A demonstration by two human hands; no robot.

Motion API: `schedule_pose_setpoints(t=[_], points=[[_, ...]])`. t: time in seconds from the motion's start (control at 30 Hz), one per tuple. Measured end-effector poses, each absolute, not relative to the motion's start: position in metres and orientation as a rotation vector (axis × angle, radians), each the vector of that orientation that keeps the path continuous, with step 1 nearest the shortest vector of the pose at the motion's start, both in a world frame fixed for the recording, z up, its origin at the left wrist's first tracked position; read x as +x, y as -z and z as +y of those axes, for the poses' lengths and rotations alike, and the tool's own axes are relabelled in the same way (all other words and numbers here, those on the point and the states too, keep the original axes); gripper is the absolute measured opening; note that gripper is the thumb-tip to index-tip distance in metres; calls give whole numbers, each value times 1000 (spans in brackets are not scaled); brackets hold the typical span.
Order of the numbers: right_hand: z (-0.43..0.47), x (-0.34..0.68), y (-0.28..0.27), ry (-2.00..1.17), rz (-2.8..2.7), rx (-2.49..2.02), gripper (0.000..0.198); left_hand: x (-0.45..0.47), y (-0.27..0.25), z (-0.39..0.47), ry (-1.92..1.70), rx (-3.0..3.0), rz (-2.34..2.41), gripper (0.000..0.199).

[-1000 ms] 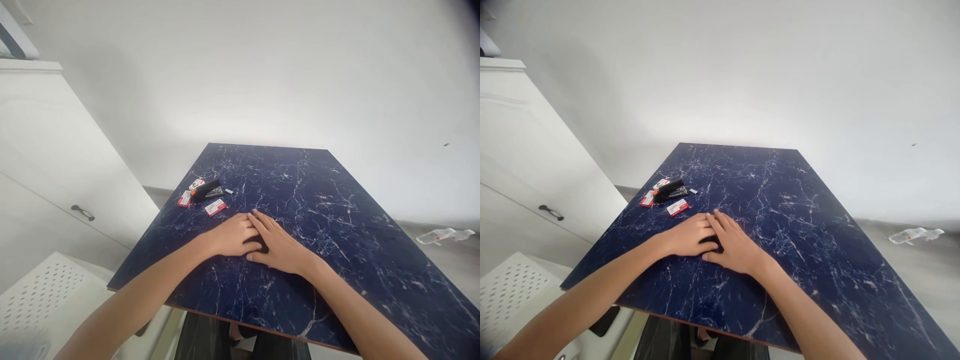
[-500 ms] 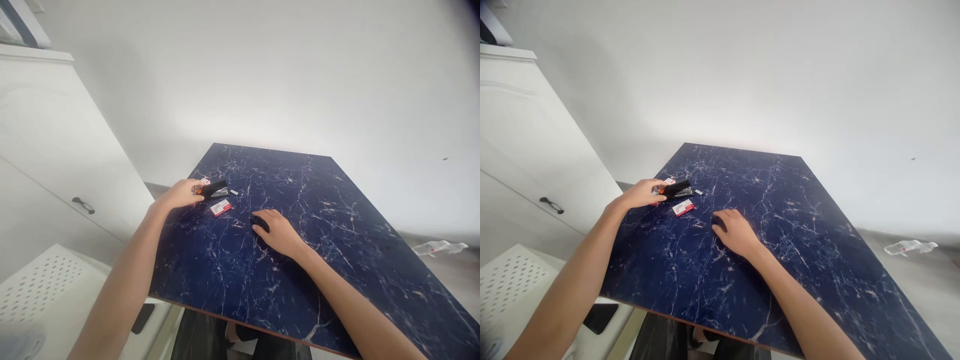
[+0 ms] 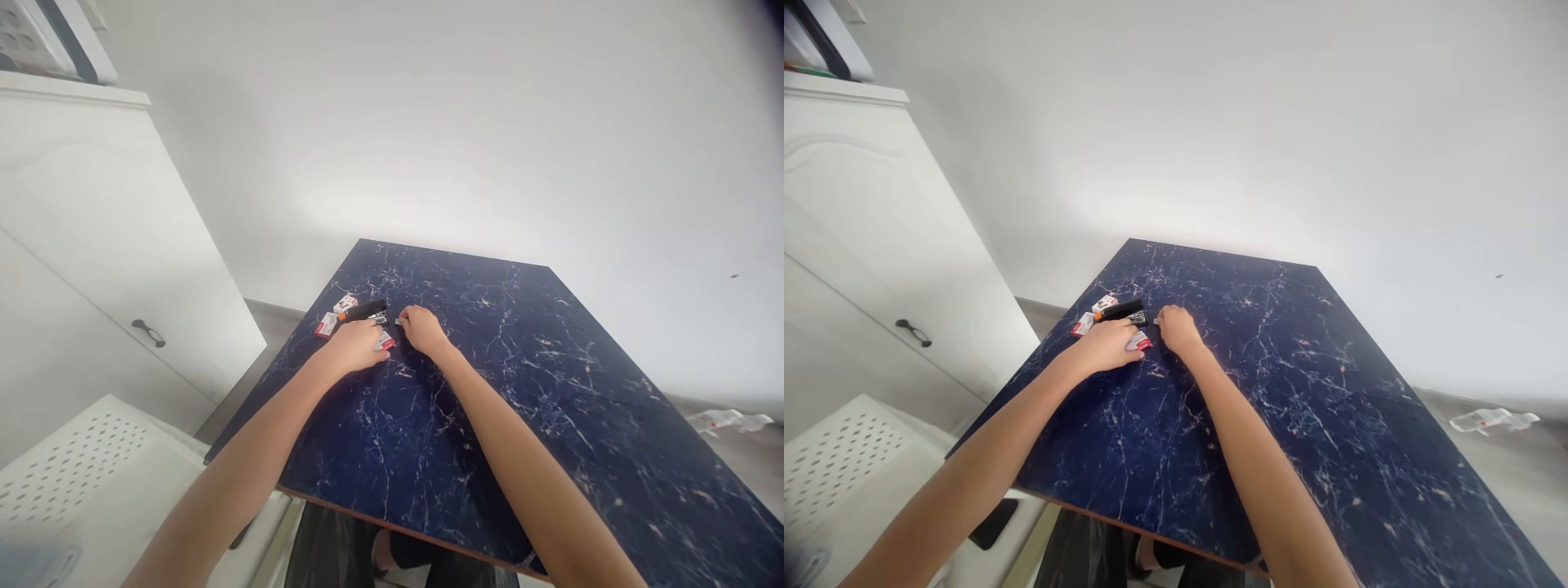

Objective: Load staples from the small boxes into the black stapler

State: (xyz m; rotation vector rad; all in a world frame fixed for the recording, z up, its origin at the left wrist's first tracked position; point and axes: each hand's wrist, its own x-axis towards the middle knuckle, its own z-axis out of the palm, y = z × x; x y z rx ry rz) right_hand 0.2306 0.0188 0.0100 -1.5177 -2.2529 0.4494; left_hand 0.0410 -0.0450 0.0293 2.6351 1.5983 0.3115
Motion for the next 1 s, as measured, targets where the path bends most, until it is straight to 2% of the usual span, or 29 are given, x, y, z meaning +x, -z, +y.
schedule_pose_setpoints(t=[0.07,0.3,0.57,0.8,1.0], points=[[12,239,-10,-531,-2178,-1502,23,42,-26,-43,-331,2648,1557,26],[-1,252,-13,-1011,-1860,-1299,34,35,-37,-40,-719,2605,1367,36],[-6,255,-36,-1462,-1385,-989,15,41,-33,-38,-917,2646,1488,36],[-4,248,-51,-1271,-1478,-1044,9,43,-35,-37,-1085,2599,1591,38],[-14,252,-69,-756,-1906,-1358,18,43,-36,-37,-1182,2569,1617,38]])
